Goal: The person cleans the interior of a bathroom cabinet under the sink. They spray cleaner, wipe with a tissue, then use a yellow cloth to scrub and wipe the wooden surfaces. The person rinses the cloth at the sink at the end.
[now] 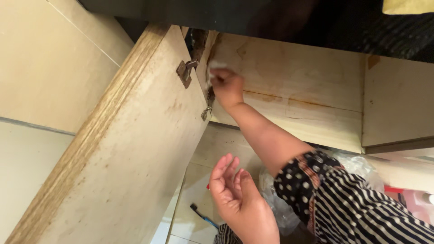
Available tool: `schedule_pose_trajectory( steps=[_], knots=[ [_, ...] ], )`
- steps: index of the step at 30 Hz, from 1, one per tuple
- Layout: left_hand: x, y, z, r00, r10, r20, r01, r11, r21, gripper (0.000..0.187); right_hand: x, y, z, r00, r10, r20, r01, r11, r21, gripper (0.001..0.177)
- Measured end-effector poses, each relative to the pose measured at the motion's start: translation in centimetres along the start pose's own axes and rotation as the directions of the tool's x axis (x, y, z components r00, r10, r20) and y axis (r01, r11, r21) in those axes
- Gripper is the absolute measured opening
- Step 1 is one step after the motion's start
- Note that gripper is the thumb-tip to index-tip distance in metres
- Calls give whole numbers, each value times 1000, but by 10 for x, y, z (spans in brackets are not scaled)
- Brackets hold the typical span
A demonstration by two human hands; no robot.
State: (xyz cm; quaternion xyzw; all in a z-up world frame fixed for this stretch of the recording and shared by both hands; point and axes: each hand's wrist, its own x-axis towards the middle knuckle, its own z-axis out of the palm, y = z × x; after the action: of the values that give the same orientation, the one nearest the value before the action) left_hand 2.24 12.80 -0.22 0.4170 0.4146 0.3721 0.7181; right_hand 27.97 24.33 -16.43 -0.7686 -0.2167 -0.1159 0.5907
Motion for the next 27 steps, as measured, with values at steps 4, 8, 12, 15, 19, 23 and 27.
schedule_pose_trajectory(
  steps=[4,8,12,15,19,23,27],
  knots=[
    [0,4,-2,1000,3,3,-3,1000,10,44,-2,24,9,997,23,79,-7,982,-189,21],
    [0,3,-4,1000,-11,7,11,1000,-23,45,-10,41,12,992,119,44,-115,990,-86,22],
    [4,7,-9,999,22,26,-20,997,-74,45,-11,35,12,977,168,131,-149,978,-146,24],
    [5,11,-10,1000,11,21,-10,999,-50,44,-4,33,-4,997,35,74,-20,979,-201,22],
    [6,16,-11,1000,7,23,-6,999,-47,43,-8,30,-17,970,-92,226,151,954,-259,23],
    [4,18,-11,997,-31,65,37,996,-80,44,-10,24,-17,894,-132,428,298,889,-349,25],
    [1,19,-16,997,10,72,-8,999,-36,42,-23,14,-15,828,-183,530,415,836,-359,29]
  ],
)
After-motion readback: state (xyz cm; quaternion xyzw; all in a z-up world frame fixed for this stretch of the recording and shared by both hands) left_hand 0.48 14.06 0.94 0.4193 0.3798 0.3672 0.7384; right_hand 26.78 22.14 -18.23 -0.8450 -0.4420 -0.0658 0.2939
